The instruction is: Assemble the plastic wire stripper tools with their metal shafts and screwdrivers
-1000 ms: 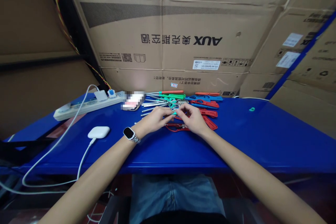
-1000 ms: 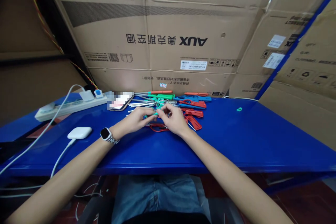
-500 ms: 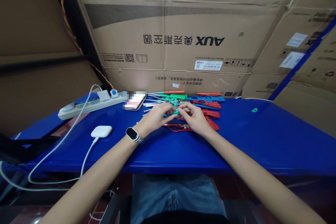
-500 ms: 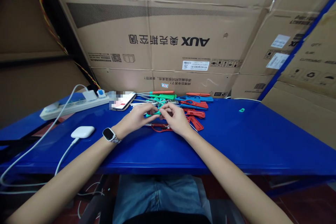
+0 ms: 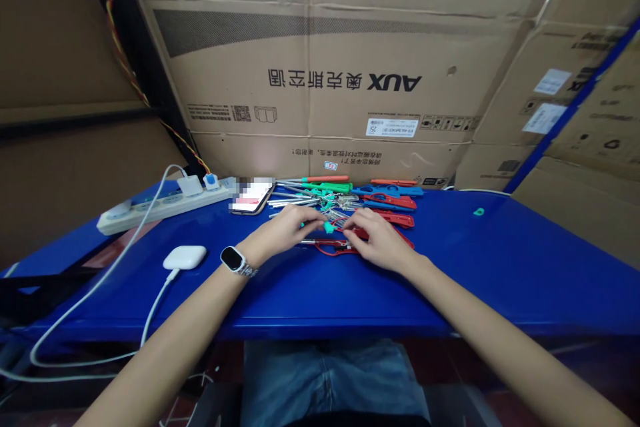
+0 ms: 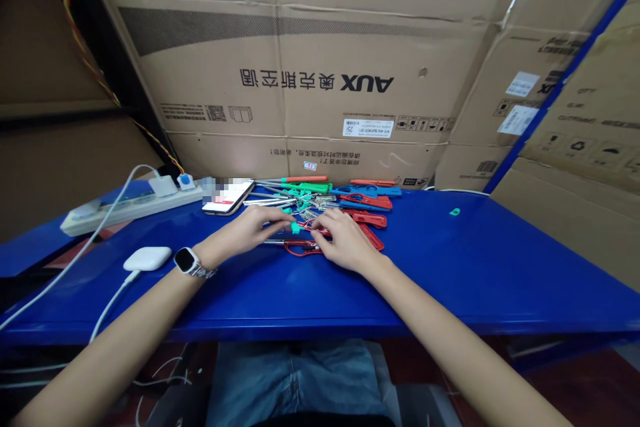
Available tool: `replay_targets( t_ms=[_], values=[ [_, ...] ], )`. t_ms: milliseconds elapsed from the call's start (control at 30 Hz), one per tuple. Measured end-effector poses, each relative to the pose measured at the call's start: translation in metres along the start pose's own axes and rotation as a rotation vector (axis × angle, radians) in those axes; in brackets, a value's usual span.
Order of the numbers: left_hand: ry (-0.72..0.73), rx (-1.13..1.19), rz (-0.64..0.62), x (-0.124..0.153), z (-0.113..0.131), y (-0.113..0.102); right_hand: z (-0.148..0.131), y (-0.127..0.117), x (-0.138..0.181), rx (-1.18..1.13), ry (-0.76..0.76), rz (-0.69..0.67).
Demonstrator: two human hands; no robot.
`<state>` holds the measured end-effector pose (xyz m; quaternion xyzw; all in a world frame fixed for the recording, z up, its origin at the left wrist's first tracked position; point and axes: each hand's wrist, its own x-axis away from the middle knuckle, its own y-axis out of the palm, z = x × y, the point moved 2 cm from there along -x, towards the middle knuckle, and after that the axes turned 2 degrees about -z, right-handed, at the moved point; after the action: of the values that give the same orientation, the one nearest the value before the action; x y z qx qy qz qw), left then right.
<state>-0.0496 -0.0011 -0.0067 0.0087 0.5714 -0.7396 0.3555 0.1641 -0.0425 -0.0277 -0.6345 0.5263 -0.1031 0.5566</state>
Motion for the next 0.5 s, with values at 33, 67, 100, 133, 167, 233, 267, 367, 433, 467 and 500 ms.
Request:
replay_targets(
  t_ms=[33,67,100,133,167,233,267,367,433,467,500],
  values=[
    [-0.028,0.024,-0.041,0.001,0.000,0.000,0.001,0.001,0.003,0.048,0.001,-0.037],
    [-0.055,0.042,-0.073,0.002,0.000,0.000,0.003,0.001,0.006,0.085,0.013,-0.068],
    [-0.077,0.055,-0.097,0.002,0.000,0.001,0.004,0.002,0.008,0.110,0.027,-0.095],
    [-0.091,0.064,-0.113,0.003,0.000,0.001,0.005,0.003,0.010,0.125,0.037,-0.119],
    [-0.093,0.069,-0.123,0.003,0.000,0.002,0.006,0.004,0.010,0.135,0.046,-0.142],
    [-0.070,0.062,-0.122,0.003,-0.001,0.005,0.008,0.005,0.011,0.150,0.064,-0.179],
    [-0.057,0.052,-0.117,0.003,-0.002,0.006,0.009,0.006,0.011,0.159,0.072,-0.193],
    [-0.062,0.033,-0.142,0.003,-0.005,0.009,0.011,0.007,0.011,0.168,0.081,-0.221],
    [-0.082,0.033,-0.181,0.003,-0.005,0.011,0.011,0.008,0.012,0.162,0.076,-0.232],
    [-0.089,0.028,-0.195,0.003,-0.004,0.012,0.012,0.008,0.012,0.159,0.076,-0.235],
    [-0.093,0.020,-0.203,0.003,-0.003,0.012,0.012,0.008,0.012,0.156,0.075,-0.238]
  ],
)
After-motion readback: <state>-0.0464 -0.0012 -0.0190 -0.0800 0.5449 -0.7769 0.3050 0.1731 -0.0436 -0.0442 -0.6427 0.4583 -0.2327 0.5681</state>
